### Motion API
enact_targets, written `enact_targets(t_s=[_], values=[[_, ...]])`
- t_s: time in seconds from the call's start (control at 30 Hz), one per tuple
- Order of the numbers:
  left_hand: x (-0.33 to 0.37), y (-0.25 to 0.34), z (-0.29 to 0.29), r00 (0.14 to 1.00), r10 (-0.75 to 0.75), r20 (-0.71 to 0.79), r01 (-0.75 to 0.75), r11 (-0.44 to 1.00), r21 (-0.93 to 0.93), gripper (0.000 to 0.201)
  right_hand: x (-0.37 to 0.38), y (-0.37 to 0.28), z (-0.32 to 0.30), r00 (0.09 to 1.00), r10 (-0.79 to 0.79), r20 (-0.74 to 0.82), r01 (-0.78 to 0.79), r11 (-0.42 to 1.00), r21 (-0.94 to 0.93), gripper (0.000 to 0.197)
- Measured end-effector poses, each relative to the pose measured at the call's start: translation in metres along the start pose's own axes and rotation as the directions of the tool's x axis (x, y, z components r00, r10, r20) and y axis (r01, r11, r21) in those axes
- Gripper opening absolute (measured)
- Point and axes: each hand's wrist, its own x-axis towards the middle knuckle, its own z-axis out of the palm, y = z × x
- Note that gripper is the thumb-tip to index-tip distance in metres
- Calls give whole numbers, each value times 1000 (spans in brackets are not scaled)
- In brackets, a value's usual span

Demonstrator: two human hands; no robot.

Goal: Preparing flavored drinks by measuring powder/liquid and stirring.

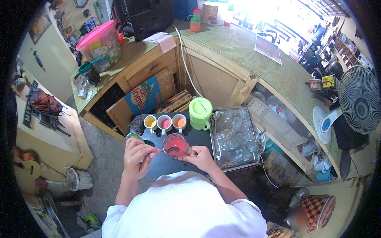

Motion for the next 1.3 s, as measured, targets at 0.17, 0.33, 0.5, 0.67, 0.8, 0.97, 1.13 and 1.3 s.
enact_targets(t_s=[0.17,0.33,0.5,0.67,0.8,0.97,1.13,1.3], values=[[10,2,1,997,80,-4,-79,995,60,9,1,16,-4,1000,-9,-11,8,993,-120,47],[17,10,2,996,90,12,-91,995,47,9,-1,12,0,999,44,-3,-44,999,-22,46],[16,9,3,995,101,-8,-101,993,59,9,-2,15,-1,1000,-13,1,13,998,-67,44],[17,6,6,996,76,40,-77,996,38,8,-4,15,1,999,-40,2,40,998,-45,44],[16,10,3,995,101,-26,-100,995,29,7,-5,10,3,1000,-1,9,2,1000,-8,44],[11,9,4,999,30,-46,-30,1000,-7,1,-6,11,4,1000,1,5,-1,998,-59,42],[1,1,6,992,-123,5,123,992,-32,3,-5,14,4,1000,-25,6,25,999,-28,40],[-29,-17,30,841,-530,-105,458,803,-382,17,0,27,4,998,26,56,-23,998,-53,37]])
